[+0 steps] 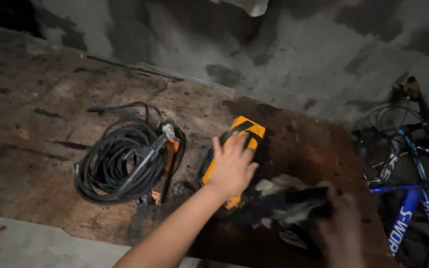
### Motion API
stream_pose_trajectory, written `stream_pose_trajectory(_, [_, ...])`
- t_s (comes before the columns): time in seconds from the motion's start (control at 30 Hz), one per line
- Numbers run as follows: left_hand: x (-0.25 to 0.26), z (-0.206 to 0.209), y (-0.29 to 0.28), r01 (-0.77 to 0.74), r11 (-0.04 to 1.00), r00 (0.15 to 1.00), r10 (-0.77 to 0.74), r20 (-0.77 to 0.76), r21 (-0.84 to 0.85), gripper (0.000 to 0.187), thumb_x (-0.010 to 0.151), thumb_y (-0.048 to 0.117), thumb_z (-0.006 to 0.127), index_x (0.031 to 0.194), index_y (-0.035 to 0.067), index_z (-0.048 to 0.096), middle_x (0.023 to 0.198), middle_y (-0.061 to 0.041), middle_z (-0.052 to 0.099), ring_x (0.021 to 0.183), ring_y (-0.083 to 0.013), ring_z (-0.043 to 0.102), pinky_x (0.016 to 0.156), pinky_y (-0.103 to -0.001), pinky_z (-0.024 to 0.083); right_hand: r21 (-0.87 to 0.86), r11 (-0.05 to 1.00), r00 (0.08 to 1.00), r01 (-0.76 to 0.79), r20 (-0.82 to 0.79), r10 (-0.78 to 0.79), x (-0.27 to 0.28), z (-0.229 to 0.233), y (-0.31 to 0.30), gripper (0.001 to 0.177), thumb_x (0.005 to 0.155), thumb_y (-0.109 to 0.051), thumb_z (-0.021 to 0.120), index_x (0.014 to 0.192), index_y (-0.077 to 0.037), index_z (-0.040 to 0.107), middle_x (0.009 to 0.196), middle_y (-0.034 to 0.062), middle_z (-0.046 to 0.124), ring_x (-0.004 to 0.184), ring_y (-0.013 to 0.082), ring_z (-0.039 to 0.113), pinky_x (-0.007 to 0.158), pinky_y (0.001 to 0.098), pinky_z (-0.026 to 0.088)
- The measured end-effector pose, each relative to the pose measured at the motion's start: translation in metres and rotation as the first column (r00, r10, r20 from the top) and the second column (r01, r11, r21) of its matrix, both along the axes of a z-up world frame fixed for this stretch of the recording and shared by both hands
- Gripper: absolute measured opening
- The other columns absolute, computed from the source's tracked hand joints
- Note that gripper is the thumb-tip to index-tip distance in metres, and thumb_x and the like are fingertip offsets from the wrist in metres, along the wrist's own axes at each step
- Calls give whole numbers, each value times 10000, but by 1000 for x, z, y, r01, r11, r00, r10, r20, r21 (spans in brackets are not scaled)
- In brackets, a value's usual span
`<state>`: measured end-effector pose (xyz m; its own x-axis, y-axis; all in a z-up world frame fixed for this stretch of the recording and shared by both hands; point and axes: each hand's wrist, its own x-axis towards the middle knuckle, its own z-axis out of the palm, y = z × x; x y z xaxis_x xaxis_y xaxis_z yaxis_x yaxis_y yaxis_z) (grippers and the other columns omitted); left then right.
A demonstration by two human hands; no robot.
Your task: The person wipes a wooden table surface with a cloth. They move a yellow power tool and a coiled cable aside to access the surface, then continue wiping the table with the cloth.
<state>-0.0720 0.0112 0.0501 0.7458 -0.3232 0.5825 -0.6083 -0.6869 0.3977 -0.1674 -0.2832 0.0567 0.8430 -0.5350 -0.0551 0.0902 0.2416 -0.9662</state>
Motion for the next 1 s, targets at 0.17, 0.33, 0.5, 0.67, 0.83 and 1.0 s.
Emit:
stream_pose_trajectory(0.17, [6,-31,74,-120,809,993,103,-62,-576,225,906,75,631,1128,60,662,1309,-175,649,1234,-382,574,1081,-506,435,-24,999,898,-44,437,50,10,90,59,247,1033,-53,641,1263,-106,569,1115,50,672,985,215,678,862,398,581])
stream_pose_trajectory(0.33, [-13,-46,104,-120,783,986,21,-168,-611,196,888,52,618,1075,58,674,1102,-126,718,1091,-323,653,968,-418,505,-195,980,679,-49,713,176,36,137,125,213,1133,4,632,1277,-55,486,1158,143,655,1033,251,669,959,412,581])
stream_pose_trajectory(0.5, [-57,-31,87,124,802,981,-189,-51,-584,392,824,198,774,1166,32,679,1084,-197,699,1042,-412,624,910,-460,493,-179,984,683,-9,717,137,59,147,177,145,1186,11,641,1240,-3,508,1114,140,624,963,217,617,971,378,572])
stream_pose_trajectory(0.67, [-66,-30,74,173,803,922,-335,-194,-570,591,771,339,847,1210,4,639,1022,-230,697,1002,-425,645,892,-493,490,-203,979,683,-4,714,151,73,147,208,171,1148,17,649,1236,-19,507,1149,143,658,974,196,631,964,344,570])
stream_pose_trajectory(0.83, [-36,-74,47,-5,466,768,-564,-302,-885,349,912,143,614,1244,40,636,966,-131,711,874,-281,726,771,-360,578,-327,930,675,166,725,135,83,139,196,229,1119,86,678,1205,-30,500,1127,93,617,1002,165,607,962,294,525])
stream_pose_trajectory(1.0, [31,-80,79,-277,-167,858,-487,-166,-946,114,1033,78,560,1134,24,558,891,-128,618,773,-212,581,706,-362,497,-708,448,823,546,552,-132,91,104,171,312,1027,-65,882,1118,-78,584,1120,19,526,877,133,465,857,299,424])
